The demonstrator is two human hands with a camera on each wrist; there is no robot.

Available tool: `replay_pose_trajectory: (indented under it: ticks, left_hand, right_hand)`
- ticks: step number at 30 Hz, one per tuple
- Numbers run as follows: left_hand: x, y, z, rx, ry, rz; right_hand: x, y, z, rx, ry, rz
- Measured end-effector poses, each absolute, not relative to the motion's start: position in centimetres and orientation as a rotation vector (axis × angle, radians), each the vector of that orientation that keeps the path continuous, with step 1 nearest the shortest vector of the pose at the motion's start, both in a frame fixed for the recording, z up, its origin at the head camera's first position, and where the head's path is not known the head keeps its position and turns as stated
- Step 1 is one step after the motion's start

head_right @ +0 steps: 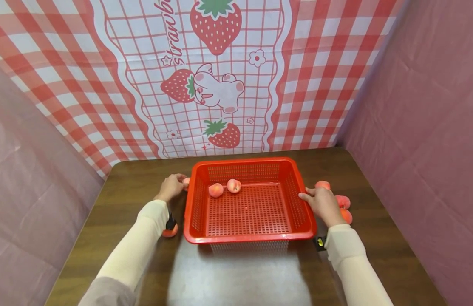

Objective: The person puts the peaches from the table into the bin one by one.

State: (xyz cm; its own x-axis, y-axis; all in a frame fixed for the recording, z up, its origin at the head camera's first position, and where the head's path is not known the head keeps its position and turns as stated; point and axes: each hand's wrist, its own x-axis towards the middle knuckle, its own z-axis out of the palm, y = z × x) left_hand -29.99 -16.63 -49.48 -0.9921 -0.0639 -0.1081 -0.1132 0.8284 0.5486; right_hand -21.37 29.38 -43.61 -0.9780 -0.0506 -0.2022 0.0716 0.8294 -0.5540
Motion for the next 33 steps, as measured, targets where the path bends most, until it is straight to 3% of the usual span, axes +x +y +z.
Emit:
replay_pose_trajectory:
  ticks: [33]
  left_hand:
    - [-29.9, -17.0, -50.2, -0.226, 2.930, 0.930]
  right_hand:
    - [-20.8, 29.5, -44.9, 0.000, 2.930, -0.911]
